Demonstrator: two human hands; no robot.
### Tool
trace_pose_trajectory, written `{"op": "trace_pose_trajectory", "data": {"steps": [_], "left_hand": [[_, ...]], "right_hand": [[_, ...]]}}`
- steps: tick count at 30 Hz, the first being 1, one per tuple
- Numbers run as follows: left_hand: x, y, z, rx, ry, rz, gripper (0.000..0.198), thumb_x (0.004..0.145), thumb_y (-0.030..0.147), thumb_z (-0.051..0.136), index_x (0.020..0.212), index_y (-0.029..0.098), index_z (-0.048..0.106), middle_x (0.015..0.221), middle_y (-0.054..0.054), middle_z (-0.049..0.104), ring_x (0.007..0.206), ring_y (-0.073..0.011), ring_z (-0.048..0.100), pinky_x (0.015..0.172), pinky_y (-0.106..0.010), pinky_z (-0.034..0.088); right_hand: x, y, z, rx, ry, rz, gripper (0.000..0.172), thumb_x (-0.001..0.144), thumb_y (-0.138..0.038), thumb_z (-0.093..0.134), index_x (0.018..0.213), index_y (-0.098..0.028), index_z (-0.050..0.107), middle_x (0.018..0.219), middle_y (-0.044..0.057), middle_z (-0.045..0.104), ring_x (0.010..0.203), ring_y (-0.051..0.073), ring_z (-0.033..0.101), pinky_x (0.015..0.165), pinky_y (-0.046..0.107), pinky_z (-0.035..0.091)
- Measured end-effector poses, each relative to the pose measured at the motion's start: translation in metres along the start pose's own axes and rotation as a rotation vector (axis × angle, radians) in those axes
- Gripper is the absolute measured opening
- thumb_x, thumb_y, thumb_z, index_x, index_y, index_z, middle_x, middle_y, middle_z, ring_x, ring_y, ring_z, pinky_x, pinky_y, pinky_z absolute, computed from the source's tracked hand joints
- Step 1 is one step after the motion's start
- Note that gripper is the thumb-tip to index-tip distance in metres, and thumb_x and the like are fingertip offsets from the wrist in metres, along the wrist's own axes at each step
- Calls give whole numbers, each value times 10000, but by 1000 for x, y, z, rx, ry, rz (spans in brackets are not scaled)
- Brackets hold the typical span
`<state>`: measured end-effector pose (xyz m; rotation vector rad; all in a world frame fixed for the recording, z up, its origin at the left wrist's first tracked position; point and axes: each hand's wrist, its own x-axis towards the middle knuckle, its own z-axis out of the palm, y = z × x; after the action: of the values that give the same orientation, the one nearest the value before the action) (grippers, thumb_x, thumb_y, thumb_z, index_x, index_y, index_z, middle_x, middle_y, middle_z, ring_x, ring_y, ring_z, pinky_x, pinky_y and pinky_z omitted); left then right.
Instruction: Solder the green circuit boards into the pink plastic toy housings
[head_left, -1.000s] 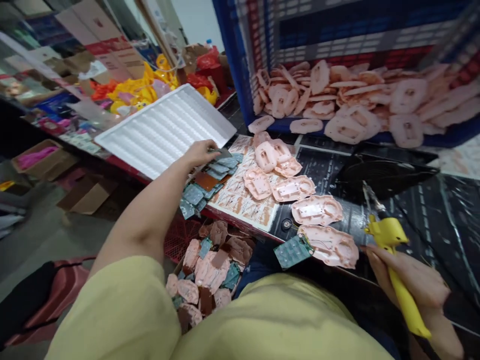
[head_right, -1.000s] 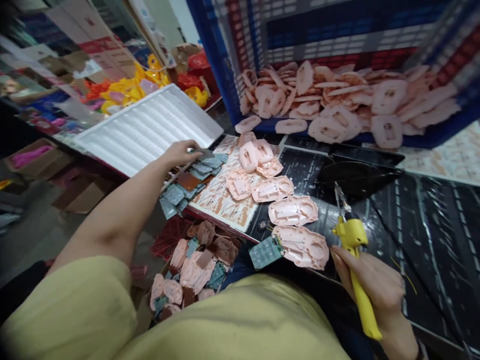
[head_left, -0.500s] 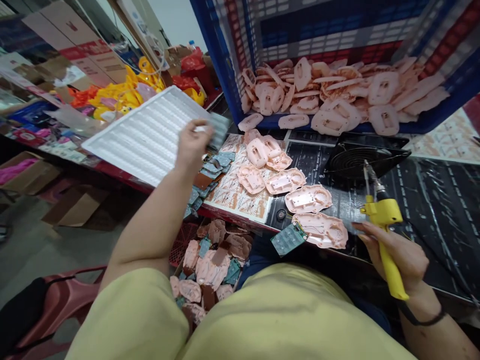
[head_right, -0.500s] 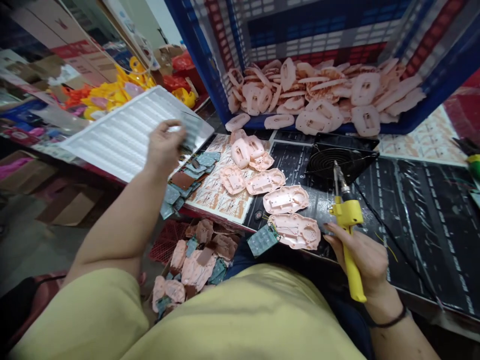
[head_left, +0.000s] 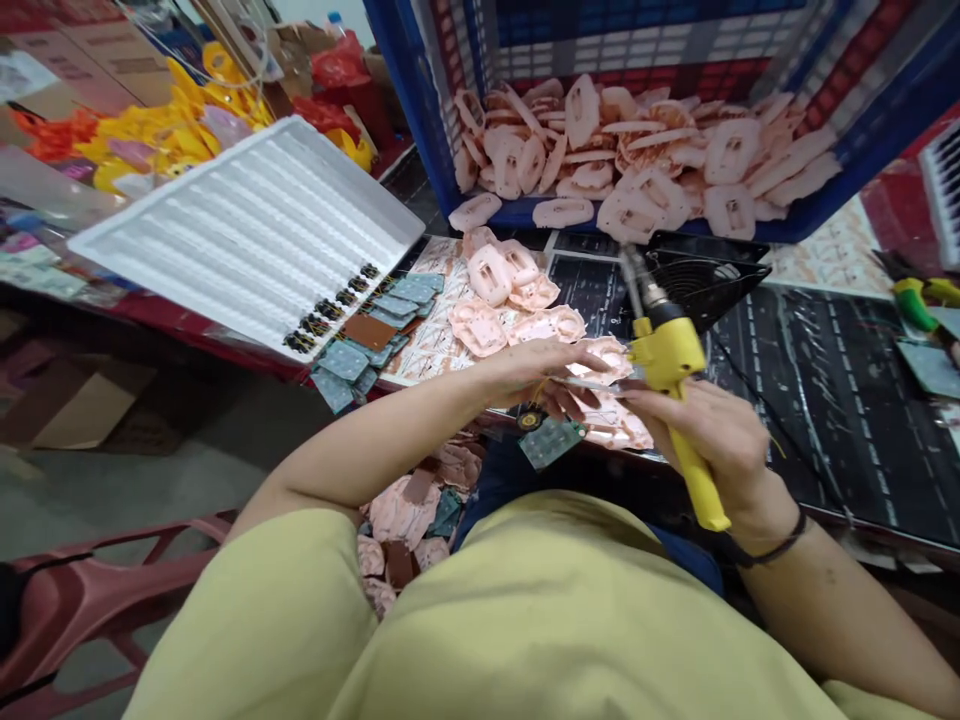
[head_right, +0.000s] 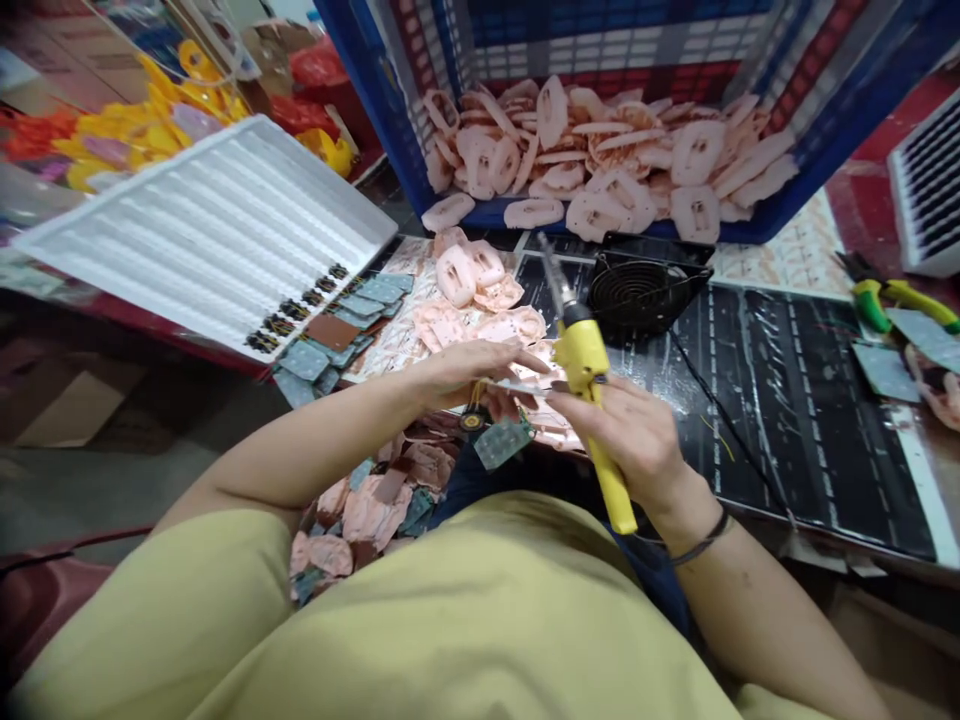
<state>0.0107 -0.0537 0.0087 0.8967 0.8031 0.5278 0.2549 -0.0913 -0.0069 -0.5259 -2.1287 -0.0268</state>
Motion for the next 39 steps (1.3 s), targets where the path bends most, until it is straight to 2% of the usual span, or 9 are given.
{"op": "trace_pose_trajectory", "data": {"steps": [2,5,10,14,18,24,30,34,39], "left_hand": [[-8,-6,-15,-43,79,56,497,834,575,694,1057,133,732,968,-147,774,829,-224,746,775,-337,570],[-22,-17,-26,93,257,285,489,784,548,761,1055,140,756,1155,-161,740,1052,-261,717,966,-388,532],[-30,-21,3,413,413,590,452,833,539,715,1105,183,769,1305,-117,674,1299,-256,585,1171,-406,383],[-19,-13,23,180,484,724,400,764,540,781,928,176,800,1059,-95,776,1085,-241,709,1064,-392,496],[-12,-11,29,-138,427,655,361,652,467,886,836,175,780,842,-43,778,872,-204,751,924,-367,564],[-16,-8,28,-281,398,480,209,746,327,844,848,159,773,845,-36,760,745,-149,735,812,-304,578],[-19,-5,15,-42,399,478,428,600,467,909,823,126,777,596,12,635,509,-70,593,520,-183,474],[-20,-6,17,186,323,415,461,615,523,882,765,118,721,582,7,635,470,-77,570,472,-190,454],[-15,-12,22,263,211,338,497,630,568,856,738,132,643,588,2,641,469,-89,592,486,-202,499]], "right_hand": [[-3,-2,-3,-65,95,74,388,822,-39,717,1157,-225,653,889,9,729,770,154,709,719,246,586],[-5,-4,-3,-132,169,134,337,789,-40,755,1075,-192,663,834,15,725,663,149,691,602,231,544],[-3,-10,6,-121,180,151,289,802,-59,755,1038,-193,658,837,8,730,644,143,692,579,220,532],[-3,-15,12,-119,165,155,280,814,-71,752,1036,-199,639,843,6,730,648,139,692,597,213,537],[-1,-18,17,-89,168,136,268,829,-83,744,1035,-203,619,829,1,724,635,132,681,611,218,545],[-3,-22,26,-20,101,92,267,834,-59,727,1029,-199,611,830,16,721,658,127,681,632,220,544],[-1,-11,15,46,114,46,351,816,-170,781,1123,-181,611,972,87,735,874,194,723,782,257,595],[12,-6,14,160,166,229,384,834,-107,744,1168,-230,602,1093,66,720,970,184,712,891,284,588],[23,-12,25,318,165,397,284,882,-187,711,1133,-252,594,1008,12,725,916,160,716,878,292,592]]}}
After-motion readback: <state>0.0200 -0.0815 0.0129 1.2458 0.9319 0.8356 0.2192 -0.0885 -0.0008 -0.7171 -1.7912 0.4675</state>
